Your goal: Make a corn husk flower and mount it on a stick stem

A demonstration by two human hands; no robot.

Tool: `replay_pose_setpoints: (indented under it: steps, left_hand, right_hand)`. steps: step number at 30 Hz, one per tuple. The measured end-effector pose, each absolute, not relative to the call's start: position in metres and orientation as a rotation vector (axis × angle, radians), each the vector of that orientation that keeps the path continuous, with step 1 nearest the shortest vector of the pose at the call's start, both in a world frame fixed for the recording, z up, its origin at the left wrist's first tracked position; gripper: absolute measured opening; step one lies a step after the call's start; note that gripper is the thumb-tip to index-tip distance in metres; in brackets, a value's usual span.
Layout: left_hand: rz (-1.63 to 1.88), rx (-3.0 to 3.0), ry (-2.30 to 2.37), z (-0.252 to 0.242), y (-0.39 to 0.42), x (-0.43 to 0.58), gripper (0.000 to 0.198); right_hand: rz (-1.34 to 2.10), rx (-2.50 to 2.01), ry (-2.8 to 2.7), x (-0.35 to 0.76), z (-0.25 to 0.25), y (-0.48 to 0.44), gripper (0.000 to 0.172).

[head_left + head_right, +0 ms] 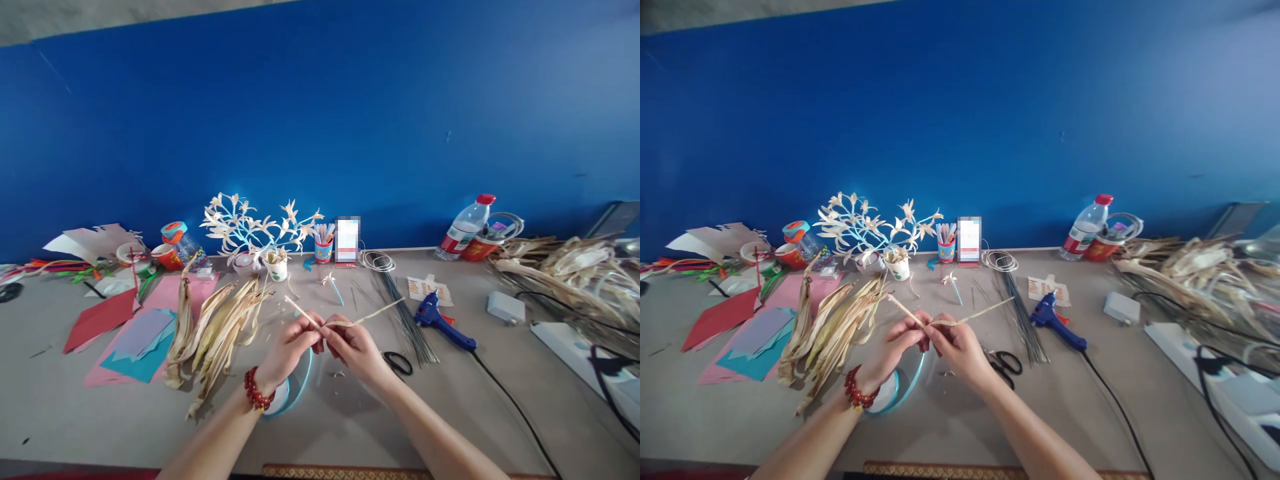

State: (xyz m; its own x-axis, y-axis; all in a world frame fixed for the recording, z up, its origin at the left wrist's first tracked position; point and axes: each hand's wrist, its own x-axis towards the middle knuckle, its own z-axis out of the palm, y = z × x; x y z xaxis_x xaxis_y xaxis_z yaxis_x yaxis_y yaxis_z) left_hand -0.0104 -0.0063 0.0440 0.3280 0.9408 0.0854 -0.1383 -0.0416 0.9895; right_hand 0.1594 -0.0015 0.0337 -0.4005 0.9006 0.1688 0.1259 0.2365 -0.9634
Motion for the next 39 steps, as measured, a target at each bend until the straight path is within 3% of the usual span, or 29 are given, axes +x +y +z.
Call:
replay_pose_setpoints:
  steps: [9, 18, 23, 32, 39]
  left_hand:
    - [0.945, 1.319, 0.821, 0.042, -0.008, -0.011, 0.009]
    - [0.938, 1.313, 0.819, 0.035, -0.01, -0.012, 0.01]
    - [1.016, 1.179, 0.88, 0.027, -0.008, -0.004, 0.023]
    - [0.944, 1.263, 0.813, 0.025, -0.01, -0.014, 0.013]
    - [0.946, 1.277, 0.767, 0.028, -0.011, -0.014, 0.014]
  right_hand:
    - [1.322, -1.049, -1.616, 0.163, 0.027, -0.002, 0.047]
    - [1.168, -1.098, -1.674, 0.163, 0.029, -0.002, 0.042]
    - [1.036, -1.202, -1.727, 0.165, 0.029, -0.002, 0.037]
    - [1.397, -1.125, -1.561, 0.171, 0.03, 0.002, 0.042]
    - [1.407, -1.173, -1.48, 0.172, 0.03, 0.003, 0.044]
